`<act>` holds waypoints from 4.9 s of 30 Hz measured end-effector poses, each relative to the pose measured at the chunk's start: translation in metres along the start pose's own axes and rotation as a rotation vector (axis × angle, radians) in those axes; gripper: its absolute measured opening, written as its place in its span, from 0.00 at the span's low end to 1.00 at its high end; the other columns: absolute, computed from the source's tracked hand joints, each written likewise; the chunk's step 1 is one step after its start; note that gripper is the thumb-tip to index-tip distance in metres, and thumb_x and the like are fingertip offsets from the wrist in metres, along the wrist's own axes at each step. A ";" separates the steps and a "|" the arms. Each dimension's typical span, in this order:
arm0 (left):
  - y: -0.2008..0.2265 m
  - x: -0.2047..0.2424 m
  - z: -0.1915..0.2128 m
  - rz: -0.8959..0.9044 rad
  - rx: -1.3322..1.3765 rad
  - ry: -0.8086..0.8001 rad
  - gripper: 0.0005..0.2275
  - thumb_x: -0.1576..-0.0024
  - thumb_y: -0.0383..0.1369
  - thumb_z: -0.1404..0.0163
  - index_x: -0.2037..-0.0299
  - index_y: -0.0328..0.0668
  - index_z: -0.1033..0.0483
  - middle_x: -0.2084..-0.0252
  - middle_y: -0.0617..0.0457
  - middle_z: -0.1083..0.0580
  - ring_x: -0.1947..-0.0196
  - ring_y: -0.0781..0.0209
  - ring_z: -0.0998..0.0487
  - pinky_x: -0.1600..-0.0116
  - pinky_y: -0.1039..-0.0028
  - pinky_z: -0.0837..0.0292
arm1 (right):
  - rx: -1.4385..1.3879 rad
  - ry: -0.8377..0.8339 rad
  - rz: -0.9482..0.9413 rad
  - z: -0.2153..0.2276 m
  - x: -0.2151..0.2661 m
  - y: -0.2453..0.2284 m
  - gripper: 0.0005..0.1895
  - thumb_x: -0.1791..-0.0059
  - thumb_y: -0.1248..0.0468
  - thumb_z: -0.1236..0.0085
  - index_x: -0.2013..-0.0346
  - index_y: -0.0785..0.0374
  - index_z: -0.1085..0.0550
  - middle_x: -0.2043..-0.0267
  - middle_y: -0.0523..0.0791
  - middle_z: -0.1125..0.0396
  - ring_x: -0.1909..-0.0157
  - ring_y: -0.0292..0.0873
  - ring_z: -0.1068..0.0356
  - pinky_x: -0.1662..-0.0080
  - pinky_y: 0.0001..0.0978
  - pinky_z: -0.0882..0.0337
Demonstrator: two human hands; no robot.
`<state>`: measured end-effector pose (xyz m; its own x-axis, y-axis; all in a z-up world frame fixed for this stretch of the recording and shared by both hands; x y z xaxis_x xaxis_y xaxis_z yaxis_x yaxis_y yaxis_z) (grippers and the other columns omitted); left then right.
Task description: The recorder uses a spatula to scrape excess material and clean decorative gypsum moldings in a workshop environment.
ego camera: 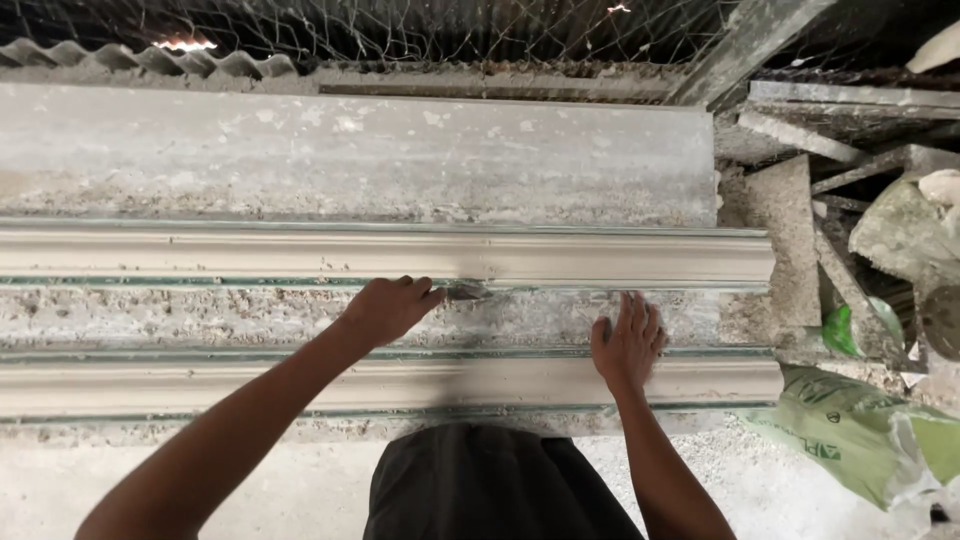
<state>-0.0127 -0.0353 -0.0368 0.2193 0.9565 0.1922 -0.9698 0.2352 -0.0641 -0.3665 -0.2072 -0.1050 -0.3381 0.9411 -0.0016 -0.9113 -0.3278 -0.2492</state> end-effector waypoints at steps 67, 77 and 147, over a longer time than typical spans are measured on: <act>-0.004 -0.160 0.003 -0.214 0.090 -0.194 0.05 0.44 0.34 0.45 0.68 0.47 0.17 0.71 0.50 0.20 0.68 0.45 0.17 0.63 0.53 0.22 | 0.058 0.075 0.010 0.003 -0.005 -0.009 0.33 0.45 0.50 0.61 0.26 0.56 0.44 0.26 0.52 0.51 0.23 0.63 0.58 0.33 0.66 0.57; -0.041 -0.049 0.029 0.190 0.571 -0.322 0.17 0.38 0.45 0.52 0.41 0.55 0.23 0.57 0.40 0.19 0.54 0.34 0.18 0.47 0.45 0.24 | 0.070 0.088 0.006 -0.002 -0.003 0.000 0.33 0.46 0.49 0.58 0.27 0.55 0.41 0.26 0.50 0.48 0.23 0.60 0.56 0.32 0.63 0.54; 0.022 -0.092 0.004 0.015 0.251 -0.226 0.10 0.32 0.36 0.64 0.55 0.55 0.26 0.68 0.53 0.19 0.67 0.47 0.15 0.61 0.52 0.19 | 0.061 -0.006 -0.029 0.004 -0.002 -0.007 0.32 0.44 0.50 0.62 0.26 0.56 0.45 0.24 0.51 0.53 0.22 0.61 0.61 0.31 0.62 0.60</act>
<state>-0.0549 -0.1184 -0.0515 0.2034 0.8906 0.4069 -0.9748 0.1452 0.1694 -0.3600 -0.2075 -0.0990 -0.3130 0.9497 0.0110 -0.9332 -0.3054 -0.1892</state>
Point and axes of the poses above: each hand's wrist, its own x-axis away from the middle knuckle, its own z-axis out of the back of the hand, y = z × x, the point moved 6 cm from there along -x, towards the middle knuckle
